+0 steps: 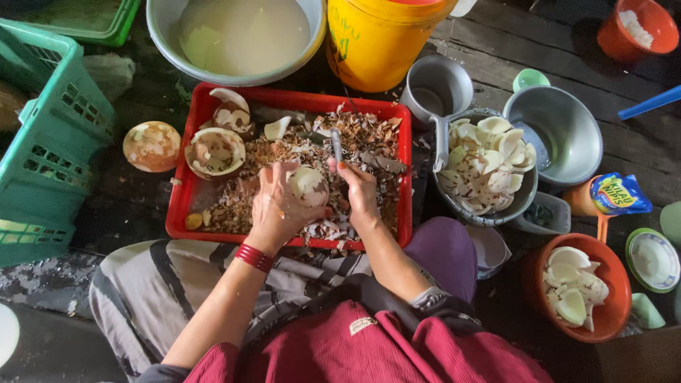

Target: The person sits on the floor and uses a knife to peel the outer husk from a coconut, rotating it to remove the husk in strips. After finishing one coconut, they place it aside and begin peeling a second coconut in the same manner.

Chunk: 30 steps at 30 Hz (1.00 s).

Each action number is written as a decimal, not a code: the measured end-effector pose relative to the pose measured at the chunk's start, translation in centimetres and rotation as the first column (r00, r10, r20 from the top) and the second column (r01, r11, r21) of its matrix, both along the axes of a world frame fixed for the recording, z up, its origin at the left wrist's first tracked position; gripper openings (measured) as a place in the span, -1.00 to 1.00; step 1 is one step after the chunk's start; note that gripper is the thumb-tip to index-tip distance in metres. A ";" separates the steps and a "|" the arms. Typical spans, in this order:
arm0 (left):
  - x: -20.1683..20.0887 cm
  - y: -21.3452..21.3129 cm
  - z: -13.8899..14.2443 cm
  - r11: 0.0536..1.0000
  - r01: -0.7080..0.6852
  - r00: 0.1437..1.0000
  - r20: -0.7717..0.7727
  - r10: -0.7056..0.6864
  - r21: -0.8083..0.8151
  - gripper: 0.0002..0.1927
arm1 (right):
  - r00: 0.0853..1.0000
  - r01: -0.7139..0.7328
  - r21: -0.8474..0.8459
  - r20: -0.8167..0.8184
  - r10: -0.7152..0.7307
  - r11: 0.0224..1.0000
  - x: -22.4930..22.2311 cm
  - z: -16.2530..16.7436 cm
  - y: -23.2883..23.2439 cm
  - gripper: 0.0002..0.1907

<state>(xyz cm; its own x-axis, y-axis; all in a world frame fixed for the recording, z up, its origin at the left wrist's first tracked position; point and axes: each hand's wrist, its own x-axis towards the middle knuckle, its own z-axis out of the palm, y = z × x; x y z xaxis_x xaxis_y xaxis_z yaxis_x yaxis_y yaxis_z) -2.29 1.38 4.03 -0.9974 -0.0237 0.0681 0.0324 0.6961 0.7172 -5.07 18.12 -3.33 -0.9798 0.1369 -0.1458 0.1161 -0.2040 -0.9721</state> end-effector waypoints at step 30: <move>0.0 0.8 -0.6 0.999 -0.024 0.995 -0.094 0.021 -0.022 -0.50 | 0.994 -0.012 0.638 -0.073 0.077 0.770 1.4 4.6 -3.1 -0.66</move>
